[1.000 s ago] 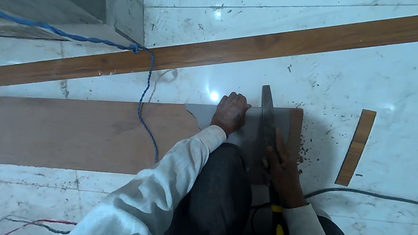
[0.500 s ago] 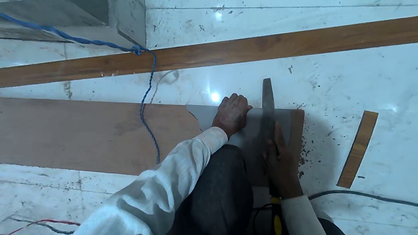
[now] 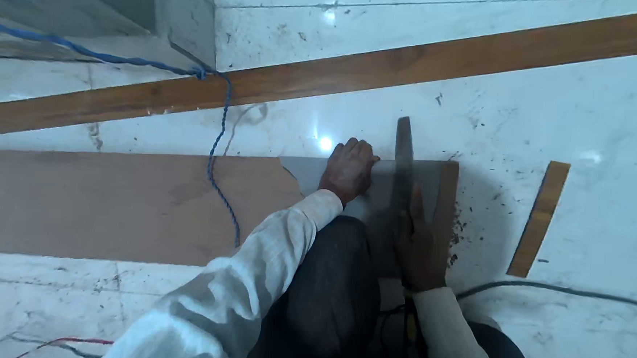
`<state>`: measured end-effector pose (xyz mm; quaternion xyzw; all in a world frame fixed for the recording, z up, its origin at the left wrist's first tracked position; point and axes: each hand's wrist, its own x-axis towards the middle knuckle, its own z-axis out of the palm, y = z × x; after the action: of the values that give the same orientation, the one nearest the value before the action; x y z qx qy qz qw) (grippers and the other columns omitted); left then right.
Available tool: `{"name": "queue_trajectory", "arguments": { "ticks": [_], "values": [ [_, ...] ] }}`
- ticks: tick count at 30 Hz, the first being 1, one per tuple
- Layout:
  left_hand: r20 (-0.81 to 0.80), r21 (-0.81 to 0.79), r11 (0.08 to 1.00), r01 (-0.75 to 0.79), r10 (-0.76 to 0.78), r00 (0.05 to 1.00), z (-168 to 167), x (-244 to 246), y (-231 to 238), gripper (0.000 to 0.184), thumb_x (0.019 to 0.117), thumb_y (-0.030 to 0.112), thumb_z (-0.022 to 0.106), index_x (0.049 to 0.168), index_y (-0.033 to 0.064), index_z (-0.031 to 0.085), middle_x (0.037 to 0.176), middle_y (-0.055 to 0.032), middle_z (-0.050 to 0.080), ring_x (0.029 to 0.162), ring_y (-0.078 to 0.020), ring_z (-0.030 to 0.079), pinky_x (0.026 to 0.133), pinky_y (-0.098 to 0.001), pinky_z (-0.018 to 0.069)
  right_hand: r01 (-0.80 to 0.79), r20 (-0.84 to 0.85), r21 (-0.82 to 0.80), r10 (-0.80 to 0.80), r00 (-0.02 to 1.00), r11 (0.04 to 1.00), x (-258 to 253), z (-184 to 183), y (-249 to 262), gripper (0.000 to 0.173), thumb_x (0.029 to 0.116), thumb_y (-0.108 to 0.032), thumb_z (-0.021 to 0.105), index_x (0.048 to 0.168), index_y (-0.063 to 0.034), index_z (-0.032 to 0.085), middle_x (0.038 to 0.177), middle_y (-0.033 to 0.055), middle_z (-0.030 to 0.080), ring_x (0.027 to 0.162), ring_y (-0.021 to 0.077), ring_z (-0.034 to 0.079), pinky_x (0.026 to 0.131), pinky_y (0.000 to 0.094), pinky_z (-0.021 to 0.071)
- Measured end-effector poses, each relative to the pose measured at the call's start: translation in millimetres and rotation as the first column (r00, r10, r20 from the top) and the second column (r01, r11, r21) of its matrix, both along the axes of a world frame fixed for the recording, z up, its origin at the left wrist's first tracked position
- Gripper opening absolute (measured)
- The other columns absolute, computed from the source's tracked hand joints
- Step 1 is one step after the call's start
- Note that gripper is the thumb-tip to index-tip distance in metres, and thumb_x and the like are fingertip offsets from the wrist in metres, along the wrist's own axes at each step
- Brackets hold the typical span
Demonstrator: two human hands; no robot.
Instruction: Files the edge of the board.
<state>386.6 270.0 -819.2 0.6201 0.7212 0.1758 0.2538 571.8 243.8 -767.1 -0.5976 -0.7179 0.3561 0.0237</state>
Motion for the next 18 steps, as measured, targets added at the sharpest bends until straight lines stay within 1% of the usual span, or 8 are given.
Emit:
{"name": "queue_trajectory", "arguments": {
  "ticks": [2, 3, 4, 5, 6, 7, 10, 18],
  "values": [
    [-0.014, 0.054, 0.999, -0.004, 0.005, 1.000, -4.5, -3.2, 6.4, 0.027, 0.1038, 0.014, 0.056, 0.099, -0.0084, 0.070, 0.103, -0.0244, 0.071, 0.103, -0.0416, 0.069, 0.086, -0.0527, 0.0541, -0.009, -0.048, -0.098, 0.004, 0.999, 0.995, -1.4, -1.1, 22.3, 0.058, 0.1078, -0.015, 0.049, 0.162, -0.0113, 0.028, 0.114, 0.0258, 0.069, 0.077, 0.0373, 0.067, 0.070, 0.0560, 0.0538],
    [-0.012, 0.060, 0.998, -0.004, 0.005, 1.000, -6.1, -3.3, 5.0, 0.027, 0.1039, 0.015, 0.055, 0.098, -0.0079, 0.069, 0.101, -0.0238, 0.071, 0.102, -0.0410, 0.069, 0.085, -0.0521, 0.0540, 0.001, -0.084, -0.121, -0.011, 0.996, 0.993, 4.8, -0.7, 23.9, 0.058, 0.1071, -0.017, 0.050, 0.162, -0.0137, 0.030, 0.110, 0.0221, 0.070, 0.072, 0.0321, 0.067, 0.065, 0.0517, 0.0549],
    [-0.005, 0.054, 0.999, -0.005, 0.005, 1.000, -6.3, -3.5, 4.4, 0.027, 0.1043, 0.015, 0.055, 0.098, -0.0078, 0.069, 0.101, -0.0235, 0.070, 0.101, -0.0408, 0.068, 0.085, -0.0519, 0.0534, 0.039, -0.129, -0.167, -0.061, 0.990, 0.985, 10.9, 0.1, 22.8, 0.057, 0.1073, -0.020, 0.049, 0.162, -0.0161, 0.031, 0.092, 0.0158, 0.068, 0.059, 0.0243, 0.060, 0.053, 0.0440, 0.0528],
    [-0.009, 0.060, 0.998, -0.008, 0.009, 1.000, -7.1, -4.7, 5.6, 0.027, 0.1040, 0.015, 0.055, 0.097, -0.0076, 0.069, 0.100, -0.0232, 0.070, 0.100, -0.0403, 0.069, 0.085, -0.0515, 0.0536, 0.093, -0.189, -0.244, -0.141, 0.972, 0.965, 14.7, 3.2, 21.7, 0.057, 0.1077, -0.020, 0.047, 0.162, -0.0171, 0.030, 0.076, 0.0101, 0.062, 0.049, 0.0184, 0.053, 0.044, 0.0373, 0.0487],
    [-0.009, 0.057, 0.998, -0.011, 0.011, 1.000, -6.9, -5.5, 5.8, 0.027, 0.1042, 0.015, 0.055, 0.098, -0.0077, 0.069, 0.100, -0.0234, 0.071, 0.101, -0.0403, 0.069, 0.085, -0.0514, 0.0536, 0.139, -0.235, -0.325, -0.222, 0.946, 0.935, 17.9, 7.6, 19.6, 0.058, 0.1077, -0.019, 0.045, 0.163, -0.0175, 0.028, 0.068, 0.0064, 0.056, 0.044, 0.0150, 0.048, 0.040, 0.0330, 0.0457],
    [-0.009, 0.051, 0.999, -0.011, 0.011, 1.000, -6.5, -4.6, 4.2, 0.028, 0.1043, 0.015, 0.055, 0.098, -0.0080, 0.069, 0.101, -0.0237, 0.070, 0.101, -0.0404, 0.069, 0.085, -0.0511, 0.0536, 0.176, -0.260, -0.394, -0.293, 0.920, 0.902, 20.8, 11.8, 16.3, 0.058, 0.1080, -0.018, 0.044, 0.163, -0.0183, 0.026, 0.065, 0.0038, 0.053, 0.041, 0.0127, 0.046, 0.037, 0.0302, 0.0438],
    [-0.001, 0.039, 0.999, -0.011, 0.011, 1.000, -6.0, -2.9, 4.5, 0.028, 0.1045, 0.015, 0.055, 0.097, -0.0077, 0.069, 0.101, -0.0233, 0.070, 0.101, -0.0397, 0.069, 0.086, -0.0509, 0.0531, 0.211, -0.257, -0.480, -0.366, 0.894, 0.851, 21.9, 14.4, 16.4, 0.058, 0.1089, -0.016, 0.043, 0.164, -0.0214, 0.024, 0.066, 0.0030, 0.052, 0.042, 0.0130, 0.046, 0.037, 0.0302, 0.0437],
    [-0.020, 0.075, 0.997, -0.012, 0.013, 1.000, -7.3, -2.9, 3.8, 0.027, 0.1036, 0.014, 0.056, 0.094, -0.0071, 0.068, 0.098, -0.0225, 0.070, 0.097, -0.0391, 0.069, 0.083, -0.0497, 0.0534, 0.179, -0.289, -0.513, -0.365, 0.885, 0.839, 17.2, 11.8, 9.5, 0.057, 0.1096, -0.017, 0.041, 0.164, -0.0188, 0.023, 0.064, 0.0022, 0.049, 0.041, 0.0114, 0.045, 0.037, 0.0276, 0.0422]
  ]
}}
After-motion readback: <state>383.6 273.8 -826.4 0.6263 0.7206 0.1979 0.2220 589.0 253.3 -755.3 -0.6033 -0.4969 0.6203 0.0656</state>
